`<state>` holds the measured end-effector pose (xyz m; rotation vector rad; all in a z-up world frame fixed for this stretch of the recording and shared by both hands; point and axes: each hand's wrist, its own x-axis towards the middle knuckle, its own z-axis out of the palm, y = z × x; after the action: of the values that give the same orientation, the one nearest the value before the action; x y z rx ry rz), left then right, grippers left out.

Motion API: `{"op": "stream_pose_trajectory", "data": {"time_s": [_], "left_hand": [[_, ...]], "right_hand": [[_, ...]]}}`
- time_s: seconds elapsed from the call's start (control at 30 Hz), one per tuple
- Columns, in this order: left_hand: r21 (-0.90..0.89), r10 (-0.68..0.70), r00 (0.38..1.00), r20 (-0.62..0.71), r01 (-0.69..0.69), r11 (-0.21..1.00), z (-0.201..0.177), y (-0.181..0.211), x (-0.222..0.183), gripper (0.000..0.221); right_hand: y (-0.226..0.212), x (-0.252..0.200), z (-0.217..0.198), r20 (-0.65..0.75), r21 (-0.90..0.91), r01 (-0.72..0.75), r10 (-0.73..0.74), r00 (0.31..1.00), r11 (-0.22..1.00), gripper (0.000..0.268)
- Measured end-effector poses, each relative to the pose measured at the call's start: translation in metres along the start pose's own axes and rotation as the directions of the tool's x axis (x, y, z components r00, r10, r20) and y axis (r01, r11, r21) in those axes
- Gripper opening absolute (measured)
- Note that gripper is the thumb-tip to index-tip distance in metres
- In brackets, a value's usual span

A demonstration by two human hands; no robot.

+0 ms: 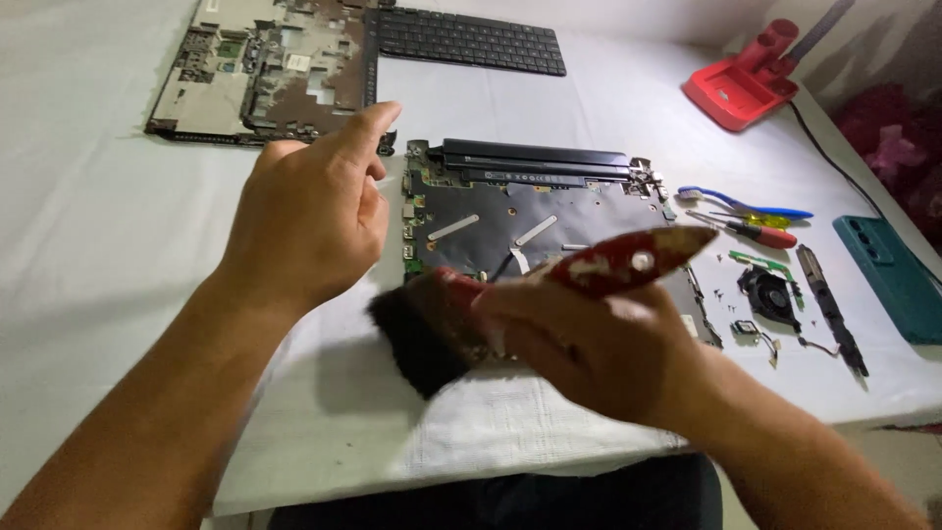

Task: Cleaning the internal components of a disassembled laptop using a brush.

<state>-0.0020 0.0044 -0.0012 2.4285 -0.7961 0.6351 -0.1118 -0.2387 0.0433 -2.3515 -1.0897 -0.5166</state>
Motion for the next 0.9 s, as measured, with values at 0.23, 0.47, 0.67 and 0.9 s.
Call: {"op": "stream_pose_trajectory", "data": {"time_s": [0.23, 0.47, 0.67, 0.9], "left_hand": [[-0.006, 0.009, 1.0, 0.012, -0.009, 1.0, -0.001, 0.004, -0.001, 0.059], [0.007, -0.001, 0.999, 0.04, 0.001, 1.0, 0.001, 0.004, -0.001, 0.06], [0.022, -0.023, 0.997, 0.071, 0.021, 1.0, 0.002, 0.004, -0.001, 0.06], [0.049, -0.003, 0.996, 0.092, -0.001, 0.999, 0.007, 0.001, 0.001, 0.059]], "right_hand": [[0.034, -0.024, -0.067, 0.184, -0.441, -0.564, 0.685, 0.705, 0.698, 0.017], [0.069, -0.033, -0.124, 0.104, -0.738, -0.609, 0.94, 0.324, 0.291, 0.016], [0.173, -0.093, -0.152, -0.416, -0.359, -0.62, 0.475, 0.775, 0.698, 0.016], [0.29, -0.101, -0.136, -0.385, 0.38, -0.737, 0.82, 0.424, 0.559, 0.018]]}}
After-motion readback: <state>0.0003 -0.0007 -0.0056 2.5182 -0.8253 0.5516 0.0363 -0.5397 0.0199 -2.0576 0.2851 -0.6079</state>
